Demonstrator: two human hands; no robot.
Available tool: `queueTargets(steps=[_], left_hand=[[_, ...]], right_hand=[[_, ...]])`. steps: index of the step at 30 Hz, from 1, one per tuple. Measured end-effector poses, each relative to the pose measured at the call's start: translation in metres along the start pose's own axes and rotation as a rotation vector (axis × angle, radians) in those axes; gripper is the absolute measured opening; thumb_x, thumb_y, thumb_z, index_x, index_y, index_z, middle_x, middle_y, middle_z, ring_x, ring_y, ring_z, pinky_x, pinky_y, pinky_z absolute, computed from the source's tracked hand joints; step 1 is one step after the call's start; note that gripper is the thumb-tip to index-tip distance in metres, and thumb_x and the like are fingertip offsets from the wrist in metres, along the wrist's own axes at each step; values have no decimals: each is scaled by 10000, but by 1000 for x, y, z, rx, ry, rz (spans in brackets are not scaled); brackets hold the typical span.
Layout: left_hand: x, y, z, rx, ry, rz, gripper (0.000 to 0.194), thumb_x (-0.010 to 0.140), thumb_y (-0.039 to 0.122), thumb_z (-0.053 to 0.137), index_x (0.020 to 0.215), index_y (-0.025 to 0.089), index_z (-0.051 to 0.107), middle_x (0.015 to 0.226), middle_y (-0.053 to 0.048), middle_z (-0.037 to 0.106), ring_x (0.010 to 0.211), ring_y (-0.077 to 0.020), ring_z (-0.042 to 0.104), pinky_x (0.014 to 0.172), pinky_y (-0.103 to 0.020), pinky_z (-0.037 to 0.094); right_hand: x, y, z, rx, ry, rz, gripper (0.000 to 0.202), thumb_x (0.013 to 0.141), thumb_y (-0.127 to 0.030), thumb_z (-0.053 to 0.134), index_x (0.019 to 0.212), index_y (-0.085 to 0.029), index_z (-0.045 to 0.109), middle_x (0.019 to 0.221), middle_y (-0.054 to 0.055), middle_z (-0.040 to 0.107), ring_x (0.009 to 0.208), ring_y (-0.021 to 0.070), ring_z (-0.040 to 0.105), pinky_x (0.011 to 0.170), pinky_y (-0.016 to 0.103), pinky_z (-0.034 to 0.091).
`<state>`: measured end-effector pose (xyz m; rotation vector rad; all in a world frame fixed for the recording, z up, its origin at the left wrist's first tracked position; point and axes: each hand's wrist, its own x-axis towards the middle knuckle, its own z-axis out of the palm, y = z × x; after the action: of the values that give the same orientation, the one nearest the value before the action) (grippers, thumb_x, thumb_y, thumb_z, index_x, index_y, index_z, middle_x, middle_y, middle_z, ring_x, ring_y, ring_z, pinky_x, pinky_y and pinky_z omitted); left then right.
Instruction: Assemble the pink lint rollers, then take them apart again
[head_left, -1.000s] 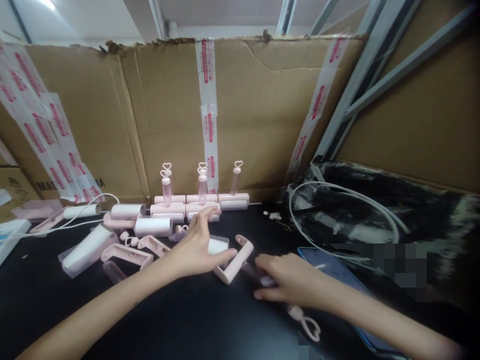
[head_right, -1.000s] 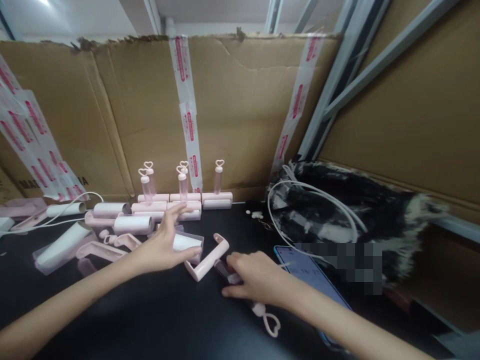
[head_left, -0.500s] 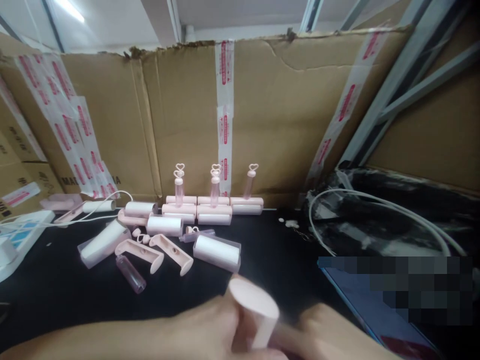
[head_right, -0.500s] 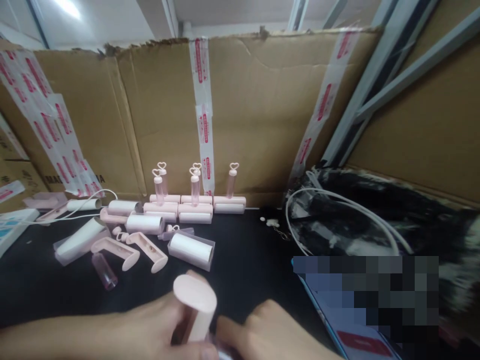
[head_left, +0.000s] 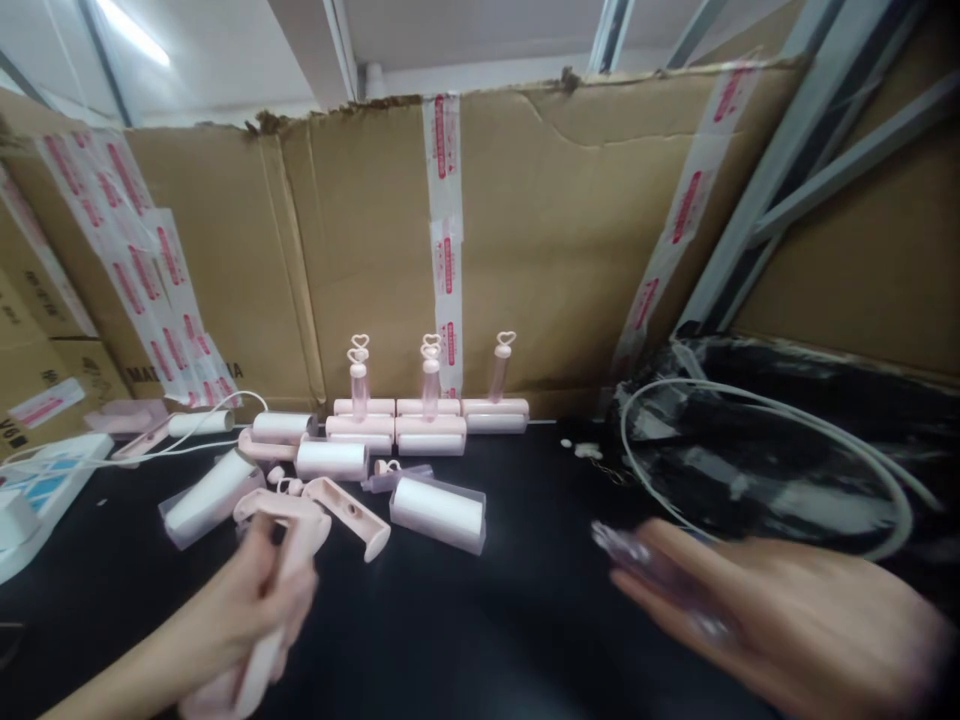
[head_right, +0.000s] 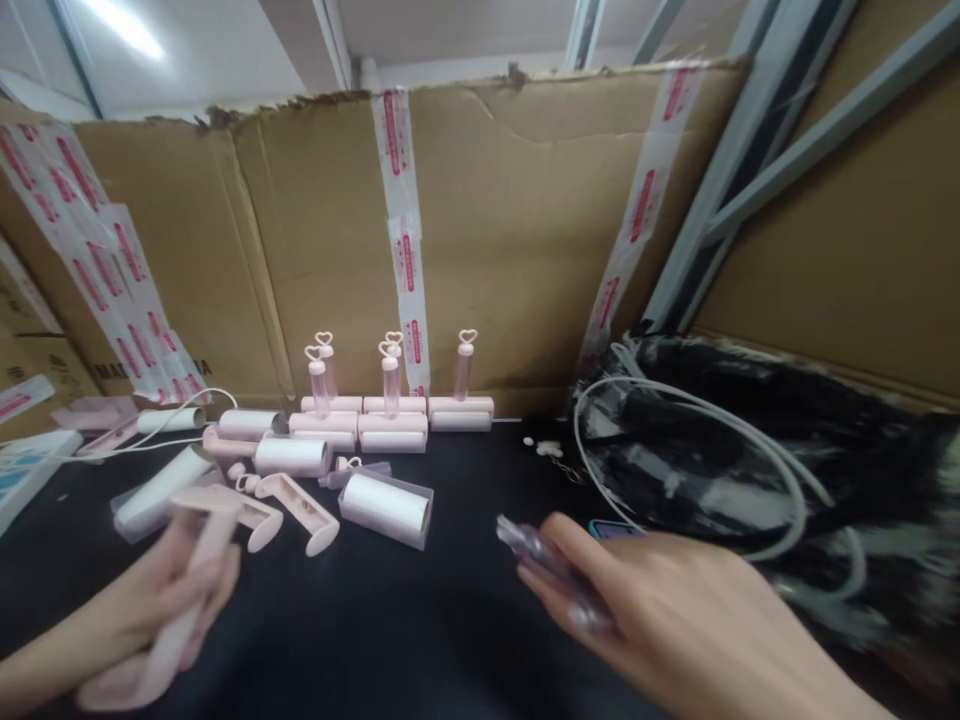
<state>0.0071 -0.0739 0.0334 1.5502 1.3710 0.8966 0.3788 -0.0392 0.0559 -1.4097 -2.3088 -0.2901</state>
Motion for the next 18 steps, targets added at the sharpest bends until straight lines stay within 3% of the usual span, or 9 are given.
queueTargets(steps=[3,5,8,10,12,15,16,18], left_hand=[[23,12,23,558,-160,340,261,836,417,501,957,186,519,813,-24,596,713,-174,591,664,-293,489],[42,19,47,812,-251,552,233,838,346,524,1024,206,527,973,-55,580,915,-236,564,795,-375,465],[65,25,71,832,-251,670,489,743,329,663,1164,198,453,1106,-100,529,1067,-294,487,886,-457,419],[75,28,76,607,-235,634,819,570,435,786,1233,192,370,1203,-131,468,1135,-316,438,932,-478,388],[80,34,77,251,-313,502,1012,470,574,781,1271,199,289,1200,-138,464,1087,-295,484,901,-461,412],[81,43,82,-262,-643,219,895,603,697,614,1254,175,289,960,-82,577,782,-187,604,722,-366,481],[80,46,84,-361,-742,155,821,639,687,595,1213,157,343,851,-47,588,658,-144,595,650,-318,482],[76,47,86,-412,-830,67,675,666,588,658,1122,145,432,687,24,556,477,-72,519,525,-230,442]], right_hand=[[31,-3,-2,-87,-129,-123,84,762,-279,547,833,-243,518,510,-13,585,427,168,541,441,269,276],[45,-8,5,-25,-170,-170,171,775,-237,515,946,-227,506,603,-19,631,501,160,595,470,241,339],[53,-12,14,25,-107,-239,297,847,-302,496,1129,-222,449,731,-19,674,551,138,628,480,213,369],[51,-15,14,-31,-5,-351,253,867,-303,496,1100,-211,464,733,-18,681,506,129,609,467,217,366],[48,-24,10,-162,112,-552,150,879,-215,466,1023,-206,508,764,-2,692,494,128,592,481,235,378],[44,-40,1,-322,253,-821,251,882,-89,371,998,-198,564,897,40,695,597,134,615,556,261,427],[43,-44,-2,-343,279,-846,272,882,-80,356,998,-190,576,937,54,689,631,136,620,577,266,438],[40,-48,-5,-325,297,-777,220,908,-168,377,976,-180,586,985,77,672,631,137,615,567,266,445]])
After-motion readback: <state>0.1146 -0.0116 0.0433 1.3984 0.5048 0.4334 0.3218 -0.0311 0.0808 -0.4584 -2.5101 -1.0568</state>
